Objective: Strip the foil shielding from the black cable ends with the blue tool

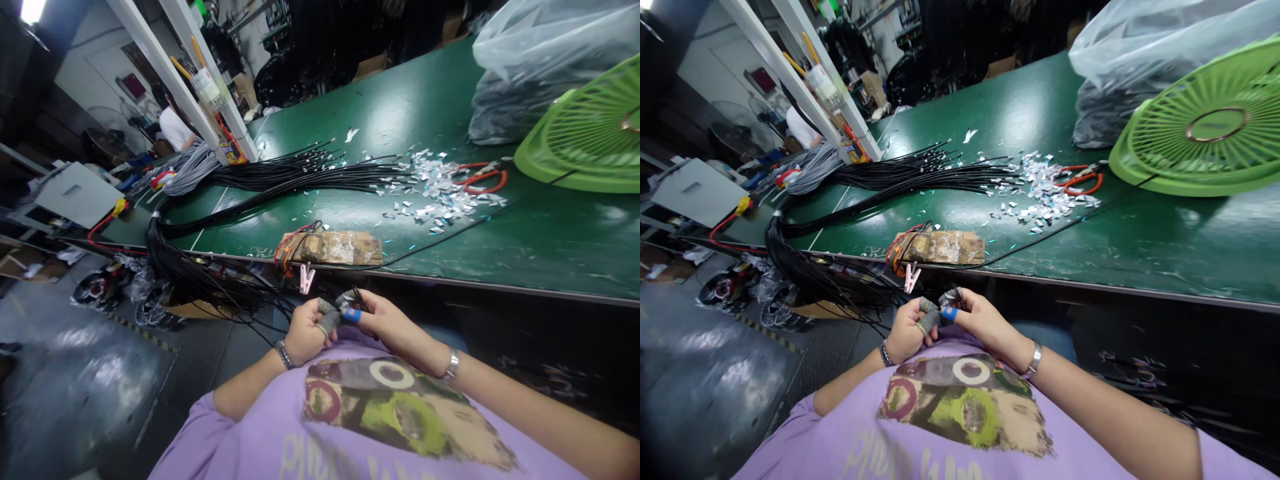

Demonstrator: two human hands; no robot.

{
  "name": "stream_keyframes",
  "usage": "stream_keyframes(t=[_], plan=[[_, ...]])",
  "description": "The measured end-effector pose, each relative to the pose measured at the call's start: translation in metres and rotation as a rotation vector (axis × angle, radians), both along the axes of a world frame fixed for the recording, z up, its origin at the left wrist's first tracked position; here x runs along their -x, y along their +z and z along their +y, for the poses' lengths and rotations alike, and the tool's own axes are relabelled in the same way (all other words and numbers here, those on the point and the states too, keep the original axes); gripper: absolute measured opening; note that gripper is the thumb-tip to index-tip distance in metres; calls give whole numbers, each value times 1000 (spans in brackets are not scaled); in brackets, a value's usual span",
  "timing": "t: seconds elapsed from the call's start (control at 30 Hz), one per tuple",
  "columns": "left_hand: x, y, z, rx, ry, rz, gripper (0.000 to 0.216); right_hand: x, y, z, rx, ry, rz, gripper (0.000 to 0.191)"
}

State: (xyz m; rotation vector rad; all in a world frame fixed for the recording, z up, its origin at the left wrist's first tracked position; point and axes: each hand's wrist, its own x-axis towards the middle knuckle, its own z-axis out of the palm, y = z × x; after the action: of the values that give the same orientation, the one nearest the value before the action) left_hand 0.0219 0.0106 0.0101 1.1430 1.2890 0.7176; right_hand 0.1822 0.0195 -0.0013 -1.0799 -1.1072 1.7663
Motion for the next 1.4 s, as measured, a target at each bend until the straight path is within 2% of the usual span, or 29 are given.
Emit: stream_keyframes(t=[0.17, 0.33, 0.4, 0.5, 0.63, 0.73, 1.0, 1.23, 1.4], plan=[[3, 1, 1, 54, -7, -75, 46, 1, -1, 0, 0, 12, 51, 39], [11, -6, 6, 358, -128, -401, 47, 2, -4, 1, 90, 106, 178, 45], [14, -10, 8, 475, -185, -506, 42, 2, -4, 2, 7, 76, 133, 43], [16, -14, 10, 550, -208, -588, 34, 0, -2, 1, -162, 3, 54, 45], [17, -14, 10, 601, -211, -601, 24, -2, 1, -1, -237, 4, -26, 40], [17, -13, 10, 605, -203, -595, 22, -2, 1, -1, -162, -12, -1, 38], [17, -11, 8, 538, -233, -531, 35, 1, -6, 2, 222, 58, 233, 40], [17, -5, 5, 409, -291, -345, 49, 0, -8, 1, 332, 127, 309, 32], [15, 4, 2, 271, -357, -159, 49, -1, -11, 3, 379, 186, 326, 26]])
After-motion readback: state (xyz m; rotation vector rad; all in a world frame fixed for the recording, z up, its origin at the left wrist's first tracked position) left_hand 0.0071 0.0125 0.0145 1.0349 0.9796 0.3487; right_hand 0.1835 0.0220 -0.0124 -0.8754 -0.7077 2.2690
